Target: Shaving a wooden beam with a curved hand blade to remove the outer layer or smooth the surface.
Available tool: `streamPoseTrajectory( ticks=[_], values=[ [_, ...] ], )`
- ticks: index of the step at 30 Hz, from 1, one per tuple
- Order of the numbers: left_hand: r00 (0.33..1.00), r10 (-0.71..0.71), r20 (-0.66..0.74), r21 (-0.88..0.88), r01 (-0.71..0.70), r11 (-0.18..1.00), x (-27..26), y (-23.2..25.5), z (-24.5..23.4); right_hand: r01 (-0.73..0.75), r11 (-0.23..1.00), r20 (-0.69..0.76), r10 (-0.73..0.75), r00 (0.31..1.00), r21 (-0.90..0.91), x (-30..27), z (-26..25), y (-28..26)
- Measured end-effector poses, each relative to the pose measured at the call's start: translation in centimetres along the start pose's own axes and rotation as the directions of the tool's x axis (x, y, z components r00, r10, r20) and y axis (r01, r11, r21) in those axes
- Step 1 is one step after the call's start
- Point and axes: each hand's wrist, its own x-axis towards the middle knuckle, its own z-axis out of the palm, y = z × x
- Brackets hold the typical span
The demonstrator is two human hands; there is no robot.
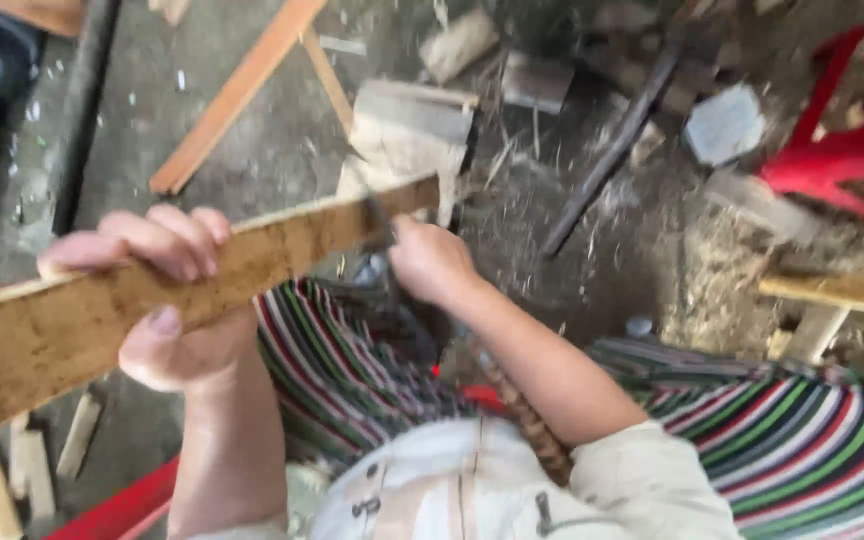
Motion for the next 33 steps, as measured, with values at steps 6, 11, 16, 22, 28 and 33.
streamPoseTrajectory(
  ticks=[6,11,16,22,28,33],
  values=[
    [0.998,0.018,0.057,0.037,-0.020,0.999,0.5,-0.9,-0.4,-0.092,0.995,0.050,0.090,0.995,0.035,-0.6,-2.5,-1.3],
    [0.999,0.000,0.049,0.092,-0.004,0.996,0.6,-1.4,-0.4,0.190,0.982,-0.098,-0.188,0.977,0.007,-1.6,-2.7,-2.5],
    [0.993,0.073,0.095,0.099,-0.082,0.992,0.8,-2.4,-0.8,-0.207,0.978,0.034,0.208,0.978,-0.036,4.2,0.4,4.5],
    [0.990,-0.107,-0.093,0.209,0.124,0.970,-0.6,-3.7,2.2,-0.222,0.973,0.082,0.216,0.973,0.064,2.9,-0.8,3.0],
    [0.970,-0.118,-0.212,0.110,0.143,0.984,0.5,-1.2,2.0,0.081,0.996,0.003,-0.081,0.997,0.029,-3.2,-4.2,-3.4],
    [0.982,0.184,-0.041,0.422,-0.150,0.894,0.6,1.5,-3.2,-0.257,0.966,0.000,0.257,0.966,-0.022,1.1,-2.6,3.9]
  ],
)
